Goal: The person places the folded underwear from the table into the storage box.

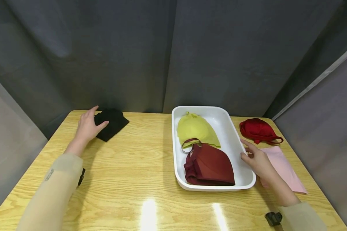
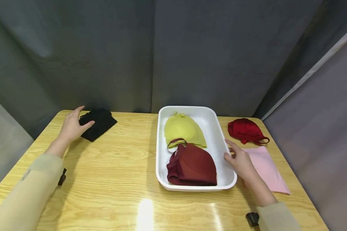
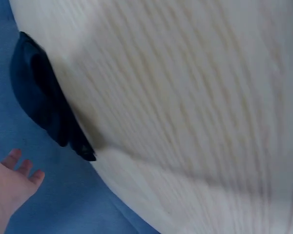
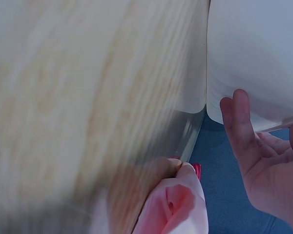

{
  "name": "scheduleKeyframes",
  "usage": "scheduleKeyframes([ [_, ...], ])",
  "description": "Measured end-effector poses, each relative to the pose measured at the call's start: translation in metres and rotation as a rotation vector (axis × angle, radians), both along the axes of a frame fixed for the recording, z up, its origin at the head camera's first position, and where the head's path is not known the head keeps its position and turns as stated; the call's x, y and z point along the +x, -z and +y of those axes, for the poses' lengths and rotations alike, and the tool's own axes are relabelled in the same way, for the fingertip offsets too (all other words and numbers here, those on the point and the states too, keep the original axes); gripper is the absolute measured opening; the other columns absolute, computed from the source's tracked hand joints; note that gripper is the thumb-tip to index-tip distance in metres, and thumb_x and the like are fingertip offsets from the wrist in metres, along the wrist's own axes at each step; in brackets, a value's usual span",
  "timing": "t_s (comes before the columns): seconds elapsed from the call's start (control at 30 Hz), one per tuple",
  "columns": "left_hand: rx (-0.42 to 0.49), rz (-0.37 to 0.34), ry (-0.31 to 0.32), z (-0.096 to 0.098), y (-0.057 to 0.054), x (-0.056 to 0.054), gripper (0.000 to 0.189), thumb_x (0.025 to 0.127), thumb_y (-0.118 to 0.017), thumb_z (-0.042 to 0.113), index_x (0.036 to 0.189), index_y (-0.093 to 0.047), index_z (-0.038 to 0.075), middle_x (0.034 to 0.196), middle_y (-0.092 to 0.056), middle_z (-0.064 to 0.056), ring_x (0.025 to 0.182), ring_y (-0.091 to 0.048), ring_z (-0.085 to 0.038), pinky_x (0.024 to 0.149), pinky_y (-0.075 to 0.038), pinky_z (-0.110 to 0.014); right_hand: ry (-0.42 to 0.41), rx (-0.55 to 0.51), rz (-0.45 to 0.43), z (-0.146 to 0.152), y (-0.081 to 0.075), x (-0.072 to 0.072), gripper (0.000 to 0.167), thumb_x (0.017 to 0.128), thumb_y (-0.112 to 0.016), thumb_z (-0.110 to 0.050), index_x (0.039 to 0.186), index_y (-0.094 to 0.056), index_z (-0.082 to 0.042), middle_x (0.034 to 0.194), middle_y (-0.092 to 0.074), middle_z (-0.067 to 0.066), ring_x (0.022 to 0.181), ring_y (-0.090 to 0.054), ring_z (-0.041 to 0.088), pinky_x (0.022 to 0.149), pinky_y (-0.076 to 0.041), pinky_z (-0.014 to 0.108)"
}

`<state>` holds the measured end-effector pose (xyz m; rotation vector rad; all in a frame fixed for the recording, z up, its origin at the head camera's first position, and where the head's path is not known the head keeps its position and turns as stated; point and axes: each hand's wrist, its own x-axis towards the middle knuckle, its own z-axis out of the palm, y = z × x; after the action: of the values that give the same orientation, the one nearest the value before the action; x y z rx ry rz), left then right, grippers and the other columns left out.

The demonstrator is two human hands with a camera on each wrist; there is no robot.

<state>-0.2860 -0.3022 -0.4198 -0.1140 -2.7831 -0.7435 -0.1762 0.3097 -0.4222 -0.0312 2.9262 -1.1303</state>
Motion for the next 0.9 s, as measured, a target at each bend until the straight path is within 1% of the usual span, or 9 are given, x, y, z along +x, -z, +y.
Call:
scheduleKeyframes([
  [0.1,-0.011,-0.033,-0.012,-0.004,0.003,-0.004,0.083,0.089,-0.062,0.039,0.149,-0.019,0.002,0.148,-0.025,-0.028,0.131,-0.02,-0.053,0.105,-0.017,-0.065,0.002,-0.01,-0.009,0.001,0.001,0.0,0.059,0.093,-0.055,-0.017,0.147,-0.032,-0.011,0.123,-0.053,0.031,0.098,-0.059,0.037,0.081,-0.054,0.046],
  [0.17,-0.016,-0.052,-0.028,-0.007,0.005,-0.006,0.083,0.09,-0.061,0.041,0.148,-0.019,0.0,0.147,-0.026,-0.031,0.131,-0.021,-0.054,0.105,-0.019,-0.065,-0.003,0.001,-0.001,0.002,0.001,-0.001,0.059,0.093,-0.055,-0.017,0.147,-0.033,-0.01,0.123,-0.053,0.032,0.098,-0.059,0.038,0.081,-0.054,0.047],
  [0.37,-0.008,-0.119,-0.08,-0.015,0.011,-0.013,0.087,0.089,-0.058,0.049,0.149,-0.016,0.001,0.145,-0.025,-0.034,0.129,-0.021,-0.056,0.102,-0.02,-0.068,-0.014,0.023,0.024,0.002,0.0,-0.001,0.057,0.093,-0.056,-0.016,0.146,-0.035,-0.008,0.12,-0.055,0.032,0.096,-0.061,0.038,0.079,-0.054,0.047],
  [0.53,0.001,-0.16,-0.073,-0.02,0.015,-0.016,0.089,0.089,-0.056,0.053,0.149,-0.015,0.002,0.147,-0.023,-0.032,0.13,-0.02,-0.055,0.102,-0.018,-0.069,-0.009,0.005,0.018,0.002,0.0,0.001,0.058,0.093,-0.055,-0.016,0.146,-0.034,-0.009,0.121,-0.055,0.032,0.098,-0.06,0.039,0.08,-0.054,0.047],
  [0.67,-0.007,-0.212,-0.059,-0.025,0.018,-0.019,0.091,0.088,-0.055,0.056,0.15,-0.014,0.002,0.149,-0.02,-0.032,0.131,-0.018,-0.055,0.102,-0.017,-0.07,-0.003,-0.013,0.009,0.002,0.0,0.003,0.058,0.093,-0.056,-0.016,0.146,-0.034,-0.009,0.121,-0.054,0.032,0.099,-0.06,0.039,0.08,-0.054,0.046],
  [0.8,-0.007,-0.272,-0.065,-0.028,0.019,-0.02,0.096,0.087,-0.054,0.06,0.151,-0.009,0.004,0.148,-0.019,-0.034,0.131,-0.019,-0.056,0.101,-0.016,-0.07,-0.012,0.018,0.031,0.001,-0.002,0.003,0.057,0.092,-0.056,-0.015,0.146,-0.035,-0.008,0.119,-0.056,0.032,0.097,-0.061,0.039,0.079,-0.054,0.046],
  [0.9,0.001,-0.305,-0.081,-0.029,0.02,-0.019,0.1,0.085,-0.054,0.062,0.151,-0.006,0.005,0.148,-0.019,-0.035,0.13,-0.019,-0.057,0.101,-0.016,-0.071,-0.022,0.046,0.052,0.0,-0.003,0.002,0.057,0.092,-0.056,-0.014,0.145,-0.036,-0.006,0.117,-0.056,0.032,0.096,-0.061,0.039,0.078,-0.054,0.047],
])
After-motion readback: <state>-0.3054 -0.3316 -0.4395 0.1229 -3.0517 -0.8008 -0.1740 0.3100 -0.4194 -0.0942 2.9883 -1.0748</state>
